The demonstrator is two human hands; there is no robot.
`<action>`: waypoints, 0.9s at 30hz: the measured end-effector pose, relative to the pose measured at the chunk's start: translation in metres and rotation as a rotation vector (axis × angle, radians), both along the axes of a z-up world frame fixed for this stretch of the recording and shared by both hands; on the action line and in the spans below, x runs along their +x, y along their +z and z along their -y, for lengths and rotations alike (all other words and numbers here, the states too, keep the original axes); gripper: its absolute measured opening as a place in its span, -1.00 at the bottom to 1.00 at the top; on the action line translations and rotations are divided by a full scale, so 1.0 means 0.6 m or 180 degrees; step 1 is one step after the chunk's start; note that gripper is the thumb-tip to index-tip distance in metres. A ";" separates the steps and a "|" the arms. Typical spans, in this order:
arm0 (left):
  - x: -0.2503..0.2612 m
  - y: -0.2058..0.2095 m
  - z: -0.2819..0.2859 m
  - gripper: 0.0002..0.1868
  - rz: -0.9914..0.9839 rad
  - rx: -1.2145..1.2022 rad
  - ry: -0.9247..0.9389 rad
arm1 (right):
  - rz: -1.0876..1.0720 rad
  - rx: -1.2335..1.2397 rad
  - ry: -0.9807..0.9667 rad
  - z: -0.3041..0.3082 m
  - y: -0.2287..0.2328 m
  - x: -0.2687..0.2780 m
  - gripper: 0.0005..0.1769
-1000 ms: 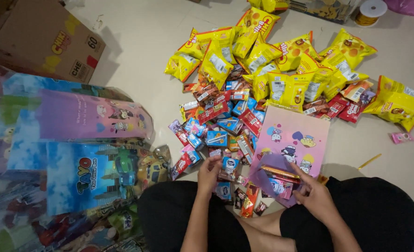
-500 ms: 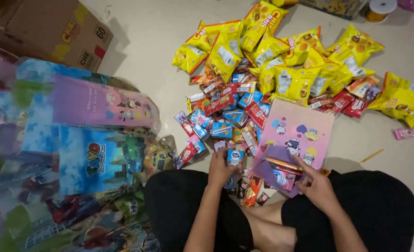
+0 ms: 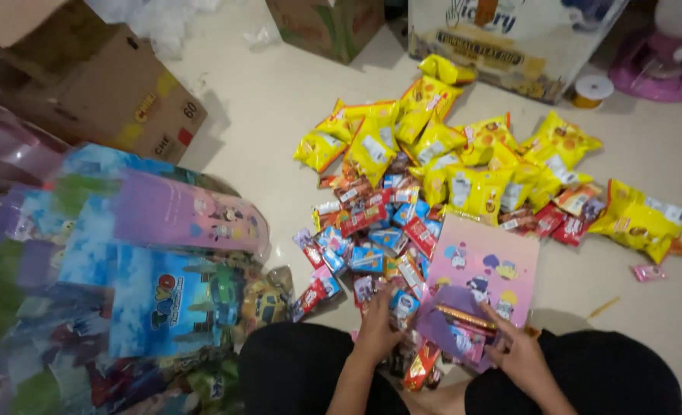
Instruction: Sorting and packing various snack packets into themed gift bags on the floor.
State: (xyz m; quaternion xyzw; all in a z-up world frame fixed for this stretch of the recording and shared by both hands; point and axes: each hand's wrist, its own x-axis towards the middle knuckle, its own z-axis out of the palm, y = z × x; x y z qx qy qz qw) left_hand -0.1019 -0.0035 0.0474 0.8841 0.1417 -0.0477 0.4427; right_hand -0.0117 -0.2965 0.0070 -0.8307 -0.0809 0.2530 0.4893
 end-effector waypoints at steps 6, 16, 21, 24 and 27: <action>0.013 0.001 -0.005 -0.02 -0.0725 0.0422 0.0151 | -0.0537 -0.0048 -0.0114 -0.020 0.067 0.001 0.03; 0.011 -0.020 -0.017 -0.23 0.0005 0.0866 0.0788 | -0.0570 -0.0056 -0.0112 -0.013 0.061 -0.001 0.07; 0.017 -0.014 -0.011 -0.28 -0.0420 0.0822 0.0678 | -0.0601 0.0193 -0.0170 -0.014 0.057 -0.002 0.08; 0.022 -0.015 -0.011 -0.35 -0.0605 0.0596 0.0681 | -0.0558 0.0115 -0.0154 -0.018 0.065 -0.003 0.08; 0.029 -0.002 -0.003 -0.34 -0.0858 0.0451 0.0732 | -0.0460 0.0003 -0.0149 -0.017 0.067 -0.004 0.08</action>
